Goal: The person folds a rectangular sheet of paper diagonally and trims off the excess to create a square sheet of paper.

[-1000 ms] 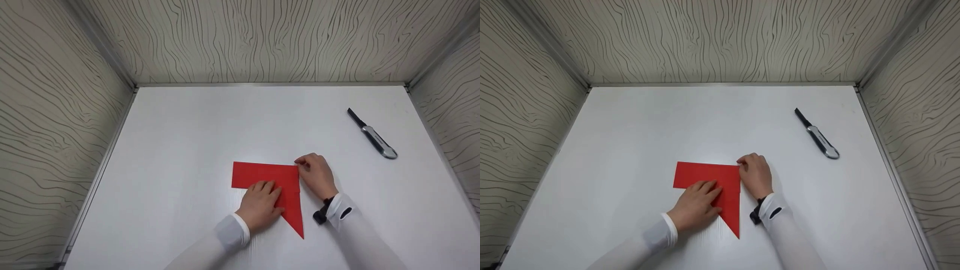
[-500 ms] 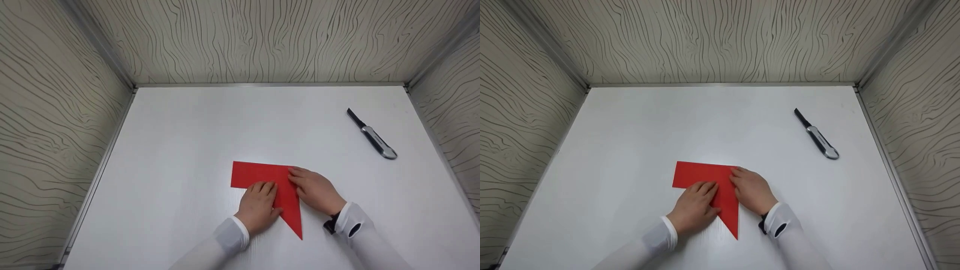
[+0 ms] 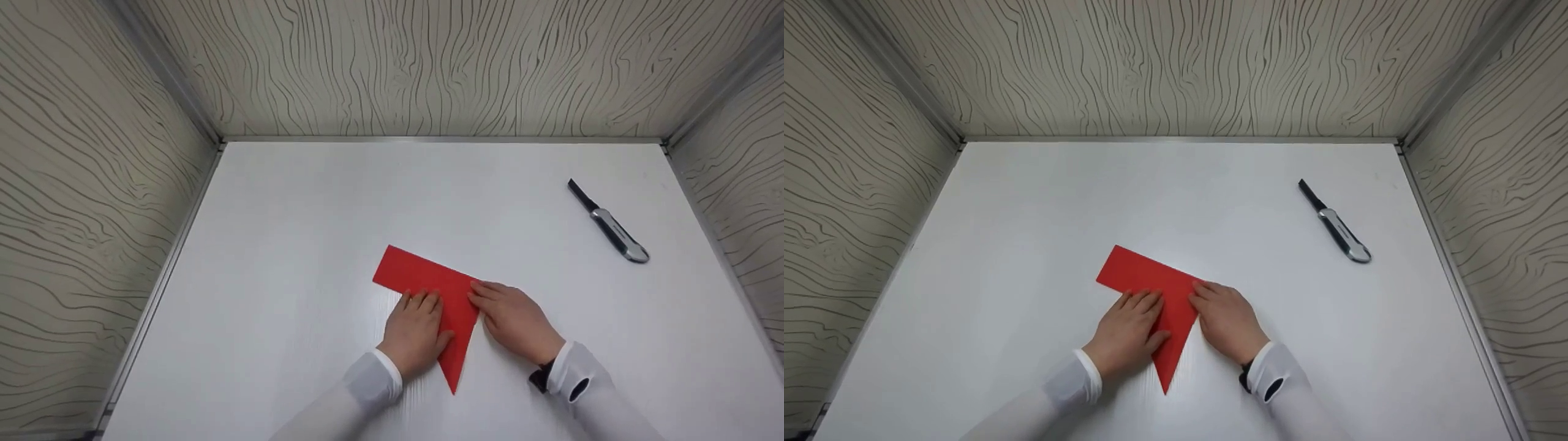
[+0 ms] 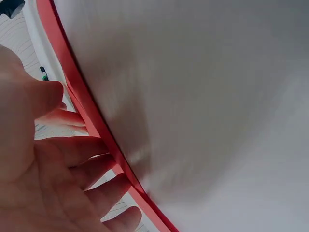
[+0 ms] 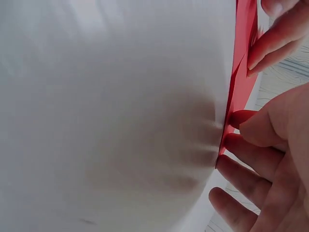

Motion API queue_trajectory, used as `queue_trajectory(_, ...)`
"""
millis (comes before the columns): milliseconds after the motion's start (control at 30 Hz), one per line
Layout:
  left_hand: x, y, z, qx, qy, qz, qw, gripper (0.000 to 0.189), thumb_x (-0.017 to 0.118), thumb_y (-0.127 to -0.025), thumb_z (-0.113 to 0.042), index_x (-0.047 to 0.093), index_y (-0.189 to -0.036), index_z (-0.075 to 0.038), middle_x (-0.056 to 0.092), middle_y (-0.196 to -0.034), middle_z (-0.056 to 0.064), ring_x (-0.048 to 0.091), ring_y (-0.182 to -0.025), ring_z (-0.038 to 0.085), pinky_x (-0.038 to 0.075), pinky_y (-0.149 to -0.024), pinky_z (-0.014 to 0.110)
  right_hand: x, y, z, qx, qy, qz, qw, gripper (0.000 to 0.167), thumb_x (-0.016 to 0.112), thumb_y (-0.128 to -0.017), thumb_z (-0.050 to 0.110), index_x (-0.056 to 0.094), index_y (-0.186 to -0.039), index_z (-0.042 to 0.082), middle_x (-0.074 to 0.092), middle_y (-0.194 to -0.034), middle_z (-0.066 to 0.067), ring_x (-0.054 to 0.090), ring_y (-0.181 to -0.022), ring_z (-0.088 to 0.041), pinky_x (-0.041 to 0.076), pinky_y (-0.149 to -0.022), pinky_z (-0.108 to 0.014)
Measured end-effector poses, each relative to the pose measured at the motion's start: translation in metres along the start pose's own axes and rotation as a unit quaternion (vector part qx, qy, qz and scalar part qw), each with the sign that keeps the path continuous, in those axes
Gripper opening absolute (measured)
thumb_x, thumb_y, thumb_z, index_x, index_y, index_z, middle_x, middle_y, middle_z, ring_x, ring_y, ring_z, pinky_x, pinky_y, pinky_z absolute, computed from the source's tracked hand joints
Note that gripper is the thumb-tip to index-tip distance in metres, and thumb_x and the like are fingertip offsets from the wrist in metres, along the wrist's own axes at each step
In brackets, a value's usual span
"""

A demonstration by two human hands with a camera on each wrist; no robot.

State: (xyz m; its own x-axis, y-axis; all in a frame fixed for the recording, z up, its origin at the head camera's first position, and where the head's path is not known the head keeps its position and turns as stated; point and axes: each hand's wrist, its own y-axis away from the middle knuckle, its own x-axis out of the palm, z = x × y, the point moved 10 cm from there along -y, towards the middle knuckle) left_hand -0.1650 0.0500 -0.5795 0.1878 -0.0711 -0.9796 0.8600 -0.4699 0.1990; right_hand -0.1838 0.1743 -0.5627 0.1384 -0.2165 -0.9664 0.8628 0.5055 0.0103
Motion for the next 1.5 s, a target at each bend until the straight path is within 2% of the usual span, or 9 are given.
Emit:
queue_trajectory(133, 0.001, -0.003, 0.005, -0.009, -0.019, 0.011, 0.9997, 0.073, 0.06, -0.098, -0.055, 0.044, -0.156, -0.013, 0.043, -0.159, 0.004, 0.039, -0.146, 0.026, 0.027, -0.122, 0.043, 0.001, 0.003, 0.006, -0.011, 0.014, 0.0, 0.9998, 0.042, 0.068, -0.094, 0.012, 0.066, -0.136, 0.005, 0.063, -0.14, -0.012, 0.054, -0.133, -0.035, 0.047, -0.105, -0.051)
queue_trajectory(300, -0.001, -0.007, 0.008, -0.016, -0.044, 0.007, 0.9989, 0.069, 0.057, -0.101, -0.051, 0.047, -0.154, -0.008, 0.044, -0.158, 0.009, 0.04, -0.145, 0.028, 0.029, -0.12, 0.04, 0.003, 0.007, 0.016, -0.037, 0.027, -0.011, 0.9989, 0.04, 0.069, -0.094, 0.01, 0.068, -0.134, 0.005, 0.066, -0.135, -0.013, 0.056, -0.132, -0.034, 0.048, -0.105, -0.05)
queue_trajectory(533, -0.004, -0.013, 0.012, -0.011, -0.063, 0.001, 0.998, 0.071, 0.064, -0.098, -0.048, 0.048, -0.153, -0.006, 0.045, -0.157, 0.012, 0.041, -0.145, 0.03, 0.043, -0.111, 0.034, 0.005, 0.01, 0.026, -0.052, 0.017, -0.006, 0.9985, 0.038, 0.067, -0.095, 0.009, 0.069, -0.132, 0.004, 0.067, -0.134, -0.013, 0.058, -0.13, -0.031, 0.05, -0.103, -0.048)
queue_trajectory(700, -0.006, -0.019, 0.018, -0.003, -0.047, 0.0, 0.9989, 0.073, 0.065, -0.098, -0.046, 0.045, -0.154, -0.006, 0.042, -0.159, 0.012, 0.041, -0.145, 0.029, 0.047, -0.105, 0.033, 0.007, 0.009, 0.029, -0.041, -0.004, 0.01, 0.9991, 0.038, 0.068, -0.095, 0.011, 0.069, -0.133, 0.004, 0.067, -0.133, -0.012, 0.06, -0.128, -0.031, 0.051, -0.102, -0.049)
queue_trajectory(933, -0.005, -0.025, 0.026, 0.028, -0.029, -0.004, 0.9992, 0.068, 0.063, -0.1, -0.041, 0.042, -0.157, -0.009, 0.038, -0.162, 0.007, 0.034, -0.15, 0.025, 0.04, -0.111, 0.029, 0.005, 0.007, 0.04, -0.053, -0.006, 0.01, 0.9985, 0.034, 0.068, -0.096, 0.01, 0.07, -0.129, 0.0, 0.069, -0.129, -0.015, 0.062, -0.124, -0.031, 0.051, -0.102, -0.048)
queue_trajectory(1100, -0.005, -0.024, 0.031, 0.032, 0.018, -0.004, 0.9993, 0.069, 0.062, -0.101, -0.04, 0.038, -0.159, -0.012, 0.035, -0.164, 0.006, 0.03, -0.151, 0.024, 0.038, -0.113, 0.031, 0.006, 0.005, 0.04, -0.045, -0.014, 0.016, 0.9988, 0.034, 0.068, -0.096, 0.009, 0.07, -0.129, 0.0, 0.069, -0.129, -0.015, 0.062, -0.124, -0.03, 0.051, -0.102, -0.048)
queue_trajectory(1300, -0.001, -0.026, 0.034, 0.029, 0.048, 0.005, 0.9984, 0.068, 0.059, -0.102, -0.041, 0.036, -0.16, -0.015, 0.033, -0.165, 0.005, 0.027, -0.152, 0.023, 0.035, -0.116, 0.031, 0.004, 0.005, 0.027, -0.027, -0.074, 0.021, 0.9967, 0.036, 0.064, -0.098, 0.008, 0.068, -0.133, 0.004, 0.069, -0.13, -0.01, 0.063, -0.124, -0.028, 0.05, -0.103, -0.047)
queue_trajectory(1433, -0.002, -0.026, 0.035, 0.029, 0.054, 0.011, 0.9981, 0.067, 0.059, -0.102, -0.041, 0.037, -0.16, -0.015, 0.032, -0.166, 0.005, 0.027, -0.153, 0.023, 0.035, -0.116, 0.031, -0.004, 0.007, -0.003, 0.023, -0.129, 0.0, 0.9914, 0.039, 0.062, -0.101, 0.011, 0.064, -0.14, 0.01, 0.066, -0.135, -0.006, 0.06, -0.126, -0.026, 0.049, -0.105, -0.048)
queue_trajectory(1500, -0.002, -0.026, 0.035, 0.031, 0.055, 0.014, 0.9979, 0.068, 0.06, -0.102, -0.041, 0.037, -0.16, -0.015, 0.032, -0.166, 0.005, 0.026, -0.153, 0.023, 0.036, -0.115, 0.032, -0.011, 0.009, -0.026, 0.052, -0.145, -0.011, 0.988, 0.043, 0.059, -0.102, 0.011, 0.059, -0.145, 0.009, 0.061, -0.142, -0.01, 0.055, -0.133, -0.031, 0.045, -0.108, -0.052)
